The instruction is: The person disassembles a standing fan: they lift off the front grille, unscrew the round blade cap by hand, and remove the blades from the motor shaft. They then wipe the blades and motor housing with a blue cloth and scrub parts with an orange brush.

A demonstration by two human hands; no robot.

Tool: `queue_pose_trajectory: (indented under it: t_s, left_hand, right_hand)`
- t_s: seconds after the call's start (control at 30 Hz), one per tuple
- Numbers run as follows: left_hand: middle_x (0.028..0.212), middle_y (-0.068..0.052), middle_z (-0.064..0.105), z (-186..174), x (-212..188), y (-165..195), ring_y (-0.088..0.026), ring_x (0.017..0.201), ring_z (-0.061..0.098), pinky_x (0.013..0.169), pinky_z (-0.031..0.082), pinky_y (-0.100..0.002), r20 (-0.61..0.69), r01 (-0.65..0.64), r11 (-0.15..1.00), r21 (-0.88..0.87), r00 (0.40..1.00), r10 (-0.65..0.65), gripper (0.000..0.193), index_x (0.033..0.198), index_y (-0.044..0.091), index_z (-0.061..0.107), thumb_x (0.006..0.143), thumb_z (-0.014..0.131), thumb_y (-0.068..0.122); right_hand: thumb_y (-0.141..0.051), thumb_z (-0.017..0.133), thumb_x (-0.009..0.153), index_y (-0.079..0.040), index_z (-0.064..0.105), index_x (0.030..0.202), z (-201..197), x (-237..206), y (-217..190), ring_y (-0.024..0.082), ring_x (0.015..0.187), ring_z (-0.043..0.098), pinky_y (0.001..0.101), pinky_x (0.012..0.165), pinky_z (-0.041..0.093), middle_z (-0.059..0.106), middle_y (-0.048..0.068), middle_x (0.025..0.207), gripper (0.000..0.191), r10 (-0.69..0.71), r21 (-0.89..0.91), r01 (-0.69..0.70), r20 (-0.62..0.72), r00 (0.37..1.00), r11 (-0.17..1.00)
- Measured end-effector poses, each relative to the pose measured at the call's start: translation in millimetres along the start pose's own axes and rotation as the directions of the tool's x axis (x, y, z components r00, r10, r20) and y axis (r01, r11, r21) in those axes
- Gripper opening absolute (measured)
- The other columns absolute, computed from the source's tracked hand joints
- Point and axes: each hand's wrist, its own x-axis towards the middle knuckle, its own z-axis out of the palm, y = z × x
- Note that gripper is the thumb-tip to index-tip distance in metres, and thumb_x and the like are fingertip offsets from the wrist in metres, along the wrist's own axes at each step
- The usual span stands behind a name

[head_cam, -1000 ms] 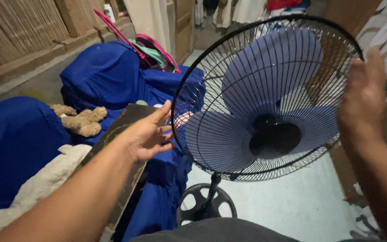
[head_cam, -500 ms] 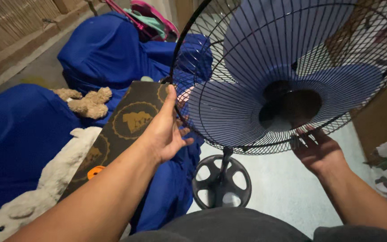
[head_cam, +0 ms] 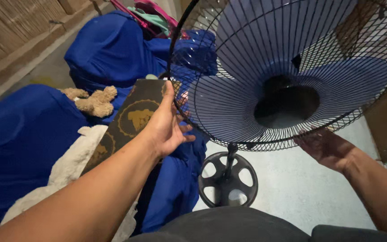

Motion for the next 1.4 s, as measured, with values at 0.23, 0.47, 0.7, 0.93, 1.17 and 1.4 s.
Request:
queue_pose_trajectory:
  t_s: [0.23, 0.47, 0.7, 0.93, 1.17, 1.4]
  left_hand:
    - [0.148, -0.013, 0.057, -3, -3, 4, -0.045, 0.125, 0.055, 0.109, 0.027, -0.075, 0.052, 0.005, 1.000, 0.005, 0.999, -0.005, 0.099, 0.146, 0.019, 0.050, 0.075, 0.037, 0.088]
    - [0.142, -0.012, 0.060, -5, -4, 8, -0.045, 0.123, 0.055, 0.111, 0.032, -0.074, 0.003, -0.006, 0.999, 0.034, 1.000, 0.006, 0.098, 0.144, 0.015, 0.053, 0.078, 0.040, 0.086]
    - [0.135, -0.005, 0.060, -12, -5, 10, -0.039, 0.124, 0.049, 0.111, 0.029, -0.067, -0.060, 0.009, 0.998, 0.059, 0.998, -0.005, 0.078, 0.136, 0.021, 0.058, 0.083, 0.043, 0.077]
    - [0.118, 0.000, 0.063, 5, -8, 7, -0.023, 0.109, 0.053, 0.099, 0.040, -0.055, -0.187, -0.206, 0.978, -0.023, 0.962, 0.199, 0.040, 0.110, 0.022, 0.065, 0.095, 0.050, 0.056]
    - [0.111, -0.001, 0.068, 23, -16, 7, -0.022, 0.104, 0.060, 0.097, 0.042, -0.056, -0.226, -0.292, 0.956, -0.035, 0.934, 0.277, 0.033, 0.107, 0.018, 0.067, 0.098, 0.047, 0.043]
    - [0.105, 0.006, 0.061, 35, -24, 5, -0.017, 0.095, 0.052, 0.082, 0.049, -0.052, -0.387, -0.281, 0.959, 0.045, 0.880, 0.276, 0.032, 0.127, 0.027, 0.058, 0.097, 0.049, 0.034]
  right_hand:
    - [-0.004, 0.056, 0.098, 0.000, 0.064, 0.092, -18, 33, 17, 0.033, 0.110, 0.068, 0.0471, 0.106, 0.048, 0.066, 0.018, 0.112, 0.010, -0.089, 0.199, 0.055, 0.168, 0.982, 0.978]
    - [-0.013, 0.048, 0.103, 0.005, 0.065, 0.104, -33, 81, 38, 0.038, 0.112, 0.066, 0.0401, 0.098, 0.050, 0.068, 0.027, 0.122, 0.025, 0.052, 0.374, -0.189, 0.346, 0.937, 0.908]
    - [-0.025, 0.034, 0.111, -0.004, 0.056, 0.129, -8, 35, 6, 0.032, 0.113, 0.061, 0.0522, 0.105, 0.046, 0.063, 0.016, 0.123, 0.035, -0.025, 0.094, 0.036, -0.120, 0.992, 0.995]
    - [-0.056, 0.027, 0.106, -0.013, 0.047, 0.134, 67, -98, -77, 0.033, 0.124, 0.055, 0.0567, 0.108, 0.043, 0.055, 0.014, 0.138, 0.054, -0.446, -0.158, 0.419, -0.228, 0.866, 0.894]
    - [-0.059, 0.034, 0.103, -0.011, 0.046, 0.140, 90, -132, -90, 0.032, 0.123, 0.053, 0.0545, 0.106, 0.046, 0.053, 0.016, 0.138, 0.061, -0.397, -0.199, 0.362, -0.181, 0.900, 0.911]
    - [-0.045, 0.038, 0.103, -0.017, 0.048, 0.133, 78, -125, -90, 0.031, 0.114, 0.053, 0.0542, 0.092, 0.049, 0.053, 0.013, 0.126, 0.043, -0.420, -0.251, 0.376, -0.149, 0.895, 0.892]
